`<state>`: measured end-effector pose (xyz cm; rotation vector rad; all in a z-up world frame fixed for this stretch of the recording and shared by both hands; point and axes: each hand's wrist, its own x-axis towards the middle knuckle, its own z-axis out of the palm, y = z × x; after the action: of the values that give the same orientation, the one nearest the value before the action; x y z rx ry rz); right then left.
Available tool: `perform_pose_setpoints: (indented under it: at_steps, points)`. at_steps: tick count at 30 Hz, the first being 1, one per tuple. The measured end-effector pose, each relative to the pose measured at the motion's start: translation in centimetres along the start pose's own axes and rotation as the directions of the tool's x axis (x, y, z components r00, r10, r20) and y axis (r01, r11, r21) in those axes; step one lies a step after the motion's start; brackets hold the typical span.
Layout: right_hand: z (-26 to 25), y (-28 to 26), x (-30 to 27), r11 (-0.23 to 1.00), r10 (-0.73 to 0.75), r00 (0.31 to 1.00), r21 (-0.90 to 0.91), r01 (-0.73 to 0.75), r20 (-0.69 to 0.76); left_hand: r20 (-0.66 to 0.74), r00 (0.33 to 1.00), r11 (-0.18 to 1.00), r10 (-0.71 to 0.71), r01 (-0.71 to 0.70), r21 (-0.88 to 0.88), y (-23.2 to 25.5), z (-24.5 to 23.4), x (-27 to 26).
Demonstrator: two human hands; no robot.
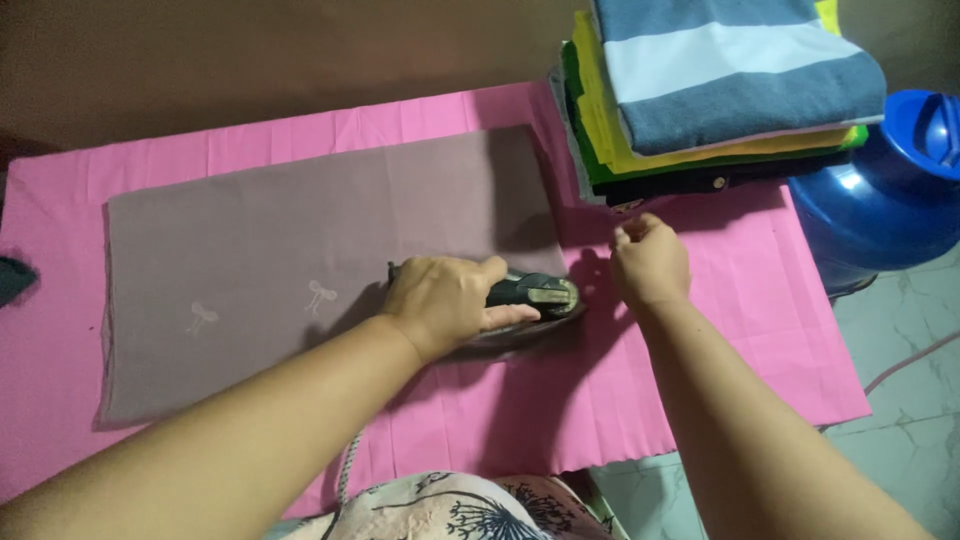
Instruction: Ironing and folding a brown cloth and a striped green shirt on a table.
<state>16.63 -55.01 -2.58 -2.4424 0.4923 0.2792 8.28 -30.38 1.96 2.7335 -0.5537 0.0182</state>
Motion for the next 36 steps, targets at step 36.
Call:
perform_pose_setpoints:
  at_steps: [36]
  points:
    - [12.6,-13.6,-1.3,0.694,-0.457,0.736,-0.317,0.646,0.5,-0.06,0.54,0.544,-0.839,0.833,-0.102,-14.0,-4.1,-4.8]
